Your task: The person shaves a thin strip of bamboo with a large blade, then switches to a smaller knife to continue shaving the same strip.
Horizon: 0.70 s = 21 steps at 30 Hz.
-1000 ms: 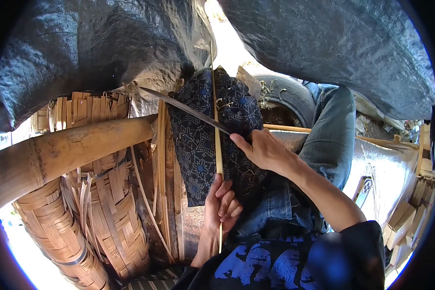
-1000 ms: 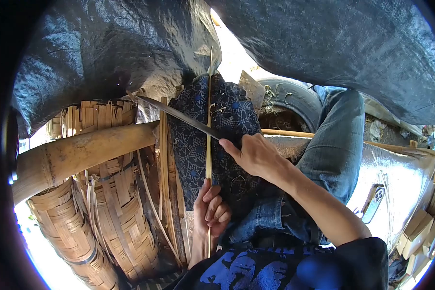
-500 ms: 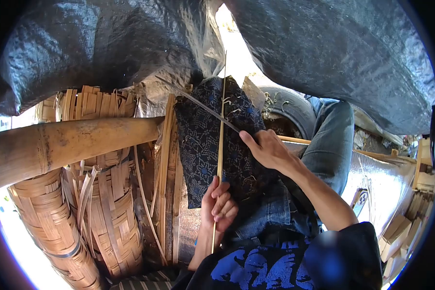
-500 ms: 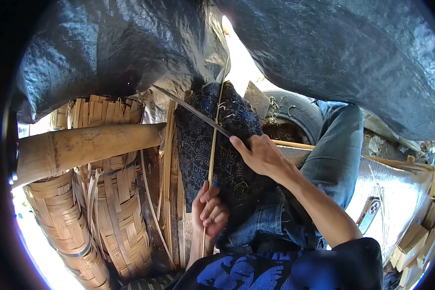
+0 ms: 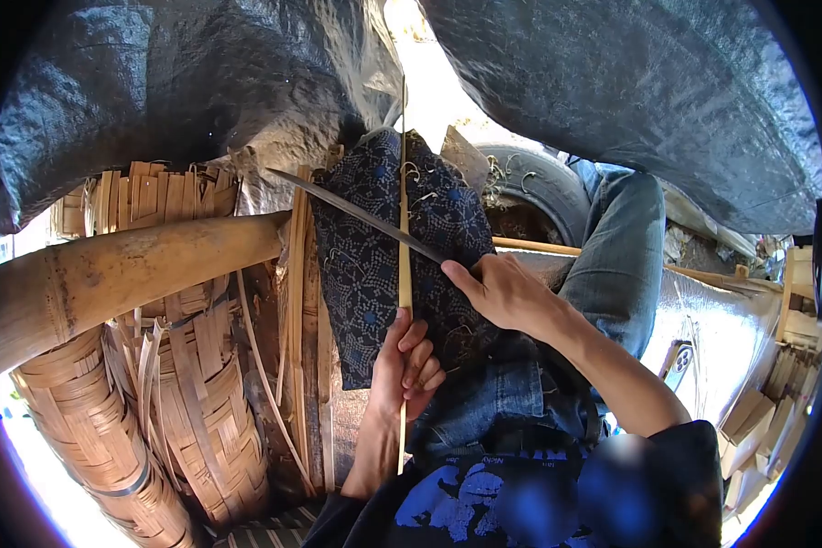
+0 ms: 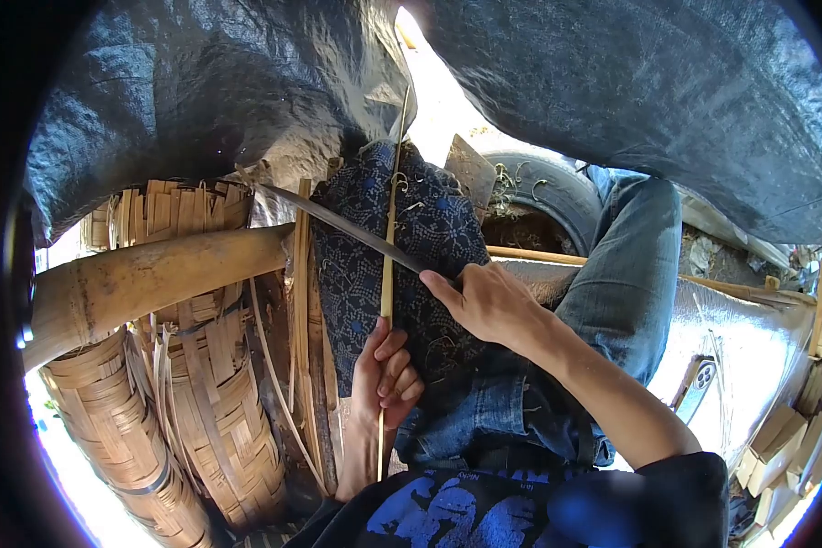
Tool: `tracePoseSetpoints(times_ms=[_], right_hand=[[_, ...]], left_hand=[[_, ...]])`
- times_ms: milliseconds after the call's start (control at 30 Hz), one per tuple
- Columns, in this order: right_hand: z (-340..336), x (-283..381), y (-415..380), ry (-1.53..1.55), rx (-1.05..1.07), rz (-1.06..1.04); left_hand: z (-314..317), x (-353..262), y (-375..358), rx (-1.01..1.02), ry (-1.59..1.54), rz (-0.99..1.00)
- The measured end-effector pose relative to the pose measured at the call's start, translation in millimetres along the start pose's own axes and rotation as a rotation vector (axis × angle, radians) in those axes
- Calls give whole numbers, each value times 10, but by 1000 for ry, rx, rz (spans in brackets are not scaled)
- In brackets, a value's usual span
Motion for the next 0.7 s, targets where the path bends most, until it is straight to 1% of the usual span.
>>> tracePoseSetpoints(times_ms=[67, 133, 167, 233, 267, 333, 400, 500, 700], right_hand=[[16, 63, 42, -10, 29, -36], [-8, 168, 57, -6, 7, -159], [-25, 218, 65, -8, 4, -161], [-69, 141, 91, 134, -27, 133], [-63, 157, 98, 133, -31, 136], [-93, 208, 110, 143, -109, 80], [-74, 213, 109, 147, -106, 85], [-79, 226, 147, 129, -108, 96], [-33, 232, 146, 87, -141, 105]], left_hand=[[7, 7, -29, -41, 30, -11], [15, 13, -53, -79, 61, -20], [18, 8, -61, -101, 77, -19], [43, 4, -63, -116, 95, -17], [33, 6, -74, -145, 117, -10], [27, 12, -84, -174, 140, -5], [8, 3, -97, -215, 133, 0], [20, 21, -116, -204, 128, 13], [35, 61, -153, -219, 97, -22]])
Point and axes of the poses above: each hand's wrist, its own y-axis towards the middle knuckle, its own z-axis out of the palm, x = y × z, the point moved 6 cm from there along y, towards the middle knuckle, and after that the axes turned 14 degrees about y, right-handed, at the moved point
